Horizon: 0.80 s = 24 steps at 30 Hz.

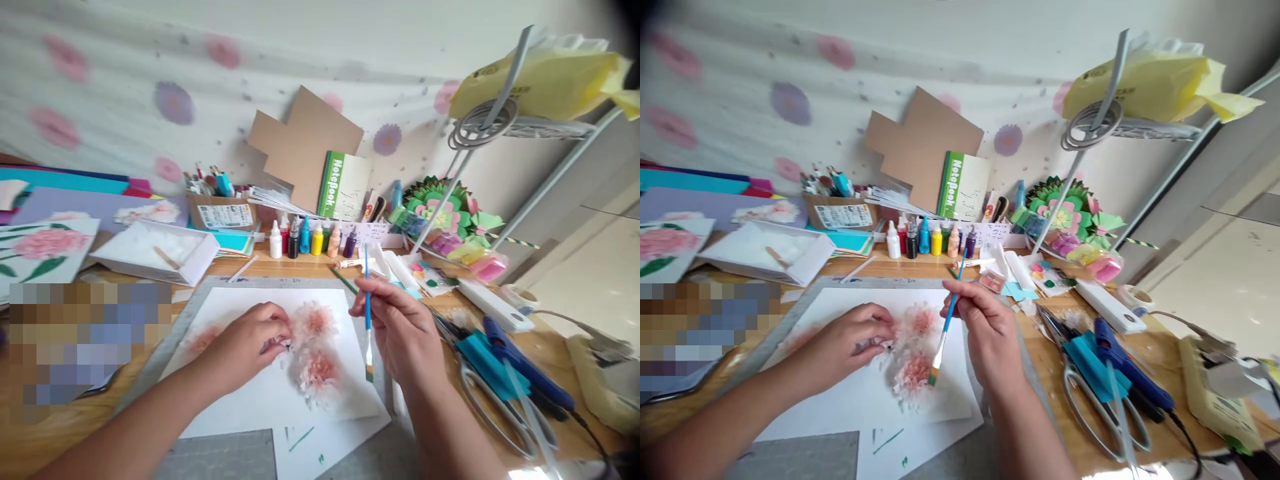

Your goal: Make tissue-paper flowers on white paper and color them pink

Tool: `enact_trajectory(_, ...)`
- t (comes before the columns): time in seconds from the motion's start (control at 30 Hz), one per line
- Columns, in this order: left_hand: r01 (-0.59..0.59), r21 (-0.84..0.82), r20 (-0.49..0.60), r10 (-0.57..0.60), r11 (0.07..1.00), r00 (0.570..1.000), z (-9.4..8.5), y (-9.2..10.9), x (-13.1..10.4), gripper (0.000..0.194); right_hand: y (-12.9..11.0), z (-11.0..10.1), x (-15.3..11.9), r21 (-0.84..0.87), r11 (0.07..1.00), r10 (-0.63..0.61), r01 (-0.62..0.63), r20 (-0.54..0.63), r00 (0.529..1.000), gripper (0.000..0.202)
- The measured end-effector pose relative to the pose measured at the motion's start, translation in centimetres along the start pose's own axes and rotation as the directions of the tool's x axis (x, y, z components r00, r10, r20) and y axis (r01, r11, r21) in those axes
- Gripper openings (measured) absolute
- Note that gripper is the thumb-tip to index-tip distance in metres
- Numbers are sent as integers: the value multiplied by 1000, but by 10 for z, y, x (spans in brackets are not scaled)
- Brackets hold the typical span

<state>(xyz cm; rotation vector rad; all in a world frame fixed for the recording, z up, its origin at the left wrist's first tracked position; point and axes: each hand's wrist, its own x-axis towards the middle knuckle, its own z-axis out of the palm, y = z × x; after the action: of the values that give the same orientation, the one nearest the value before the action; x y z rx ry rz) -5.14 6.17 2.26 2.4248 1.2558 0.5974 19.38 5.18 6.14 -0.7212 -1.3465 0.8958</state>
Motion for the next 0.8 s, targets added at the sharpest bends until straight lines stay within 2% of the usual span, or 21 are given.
enact_trajectory(0.07, 5, -11, -9, -5, 1000, 1000, 0, 2, -2, 17, -3, 17, 11, 184, 983, 32, -24, -43, 999, 16)
enact_trajectory(0.17, 7, -22, -18, -7, 1000, 1000, -3, 5, -4, 16, 1, 29, 21, 287, 955, 84, -70, -39, 996, 17)
enact_trajectory(0.27, 27, -60, -36, -29, 998, 999, -8, 10, -5, 15, 14, 28, 20, 294, 944, 181, -152, -75, 981, 12)
enact_trajectory(0.37, 69, -142, -87, -82, 987, 993, -14, 13, -6, 13, 26, 26, 15, 249, 943, 255, -223, -108, 961, 19)
enact_trajectory(0.5, 174, -245, -129, -209, 954, 969, -19, 14, -8, 14, 30, 26, 9, 293, 909, 331, -296, -78, 941, 27)
enact_trajectory(0.6, 228, -249, -162, -272, 941, 948, -25, 12, -10, 14, 29, 28, 8, 306, 884, 387, -353, -56, 920, 31)
enact_trajectory(0.67, 246, -210, -195, -287, 946, 938, -37, 5, -11, 15, 29, 29, 7, 297, 884, 393, -361, -55, 918, 32)
enact_trajectory(0.73, 286, -132, -268, -312, 949, 912, -59, -10, -14, 18, 30, 30, 7, 287, 884, 398, -368, -54, 916, 34)
enact_trajectory(0.8, 376, -27, -405, -354, 926, 843, -89, -35, -16, 22, 31, 31, 6, 279, 882, 406, -379, -47, 912, 34)
